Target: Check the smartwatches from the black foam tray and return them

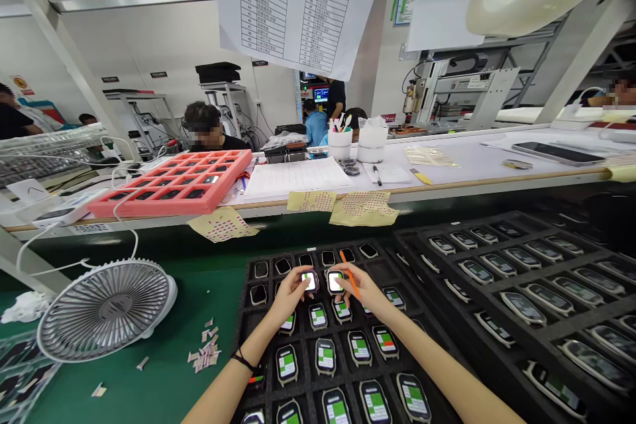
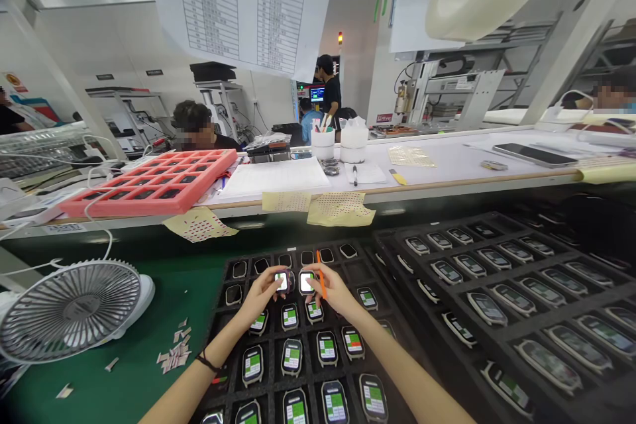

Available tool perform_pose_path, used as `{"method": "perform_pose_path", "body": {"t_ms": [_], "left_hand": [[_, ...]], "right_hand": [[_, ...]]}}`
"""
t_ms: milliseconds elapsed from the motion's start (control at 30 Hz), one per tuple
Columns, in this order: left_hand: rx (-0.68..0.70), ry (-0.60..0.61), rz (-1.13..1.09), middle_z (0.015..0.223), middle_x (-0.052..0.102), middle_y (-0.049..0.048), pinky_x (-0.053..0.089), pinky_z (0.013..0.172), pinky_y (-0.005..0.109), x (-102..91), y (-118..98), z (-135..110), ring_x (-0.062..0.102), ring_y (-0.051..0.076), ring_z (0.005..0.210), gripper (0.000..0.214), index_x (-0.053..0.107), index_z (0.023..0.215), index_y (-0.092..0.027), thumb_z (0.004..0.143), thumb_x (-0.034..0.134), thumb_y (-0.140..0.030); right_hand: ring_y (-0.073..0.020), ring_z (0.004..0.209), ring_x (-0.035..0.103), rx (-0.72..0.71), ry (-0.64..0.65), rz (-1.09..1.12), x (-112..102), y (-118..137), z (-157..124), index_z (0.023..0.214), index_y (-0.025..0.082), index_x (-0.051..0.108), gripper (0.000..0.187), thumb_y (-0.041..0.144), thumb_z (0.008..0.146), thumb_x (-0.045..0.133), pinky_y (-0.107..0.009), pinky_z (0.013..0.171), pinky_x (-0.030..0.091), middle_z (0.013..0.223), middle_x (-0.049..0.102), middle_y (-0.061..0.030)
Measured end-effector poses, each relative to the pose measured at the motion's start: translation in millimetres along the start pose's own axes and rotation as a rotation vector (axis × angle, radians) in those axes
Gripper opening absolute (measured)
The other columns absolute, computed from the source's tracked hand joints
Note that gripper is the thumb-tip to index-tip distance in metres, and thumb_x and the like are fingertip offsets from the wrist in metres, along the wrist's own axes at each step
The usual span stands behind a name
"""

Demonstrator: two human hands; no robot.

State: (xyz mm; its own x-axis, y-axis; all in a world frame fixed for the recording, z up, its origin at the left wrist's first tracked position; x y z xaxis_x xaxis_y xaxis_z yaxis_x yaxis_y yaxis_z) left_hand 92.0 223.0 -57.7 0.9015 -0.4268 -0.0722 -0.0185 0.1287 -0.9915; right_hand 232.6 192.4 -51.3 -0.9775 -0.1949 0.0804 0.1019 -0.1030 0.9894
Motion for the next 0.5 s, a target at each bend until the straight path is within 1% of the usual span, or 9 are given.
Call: {"method": "perform_pose_path", "body": {"t_ms": [133,267,367,500], "left_hand": [[-0.023,-0.024,0.029,0.072,0.062,0.0016,0.036,0.043,0.02,-3.4,1,0,0.056,0.012,0.053,0.037,0.059,0.099,-0.017,0.081,0.055,-0.05],[-0.025,-0.02,0.032,0.07,0.061,0.0015,0.035,0.042,0.018,-2.3,2,-1,0.055,0.012,0.055,0.037,0.059,0.093,-0.016,0.081,0.053,-0.051],[-0.014,-0.009,0.031,0.073,0.06,0.0014,0.034,0.042,0.018,-0.1,2,0,0.054,0.012,0.057,0.037,0.058,0.096,-0.016,0.079,0.057,-0.05],[0.003,0.018,0.023,0.086,0.06,0.0038,0.036,0.043,0.018,3.6,4,0,0.053,0.012,0.061,0.041,0.054,0.106,-0.017,0.076,0.063,-0.045]], "right_hand": [[-0.009,0.04,0.059,-0.002,-0.06,-0.022,-7,2,-1,0.09,0.021,0.056,0.031,0.048,0.077,0.061,-0.02,0.034,0.043,0.081,0.058,0.0004],[-0.0044,0.033,0.049,0.004,-0.102,-0.047,-12,0,-1,0.085,0.02,0.056,0.031,0.049,0.075,0.063,-0.02,0.033,0.043,0.074,0.054,0.0036],[-0.0056,0.036,0.052,0.008,-0.089,-0.049,-11,-1,-1,0.088,0.02,0.055,0.032,0.047,0.074,0.065,-0.019,0.034,0.04,0.072,0.052,0.0044],[-0.0102,0.047,0.059,-0.004,-0.02,-0.045,-2,1,-1,0.097,0.021,0.054,0.033,0.04,0.074,0.067,-0.019,0.036,0.041,0.075,0.054,0.0024]]}}
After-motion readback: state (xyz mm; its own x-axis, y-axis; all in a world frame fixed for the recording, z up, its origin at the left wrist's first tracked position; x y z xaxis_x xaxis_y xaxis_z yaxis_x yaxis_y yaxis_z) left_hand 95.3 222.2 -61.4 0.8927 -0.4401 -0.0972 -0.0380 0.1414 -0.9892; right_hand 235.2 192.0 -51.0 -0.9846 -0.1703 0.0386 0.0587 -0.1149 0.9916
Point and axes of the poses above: each hand's wrist, its own z-axis towards the middle knuckle, its own x-axis out of the palm, y = z × x, the point moved 10 cm from there along z, towards the middle knuckle
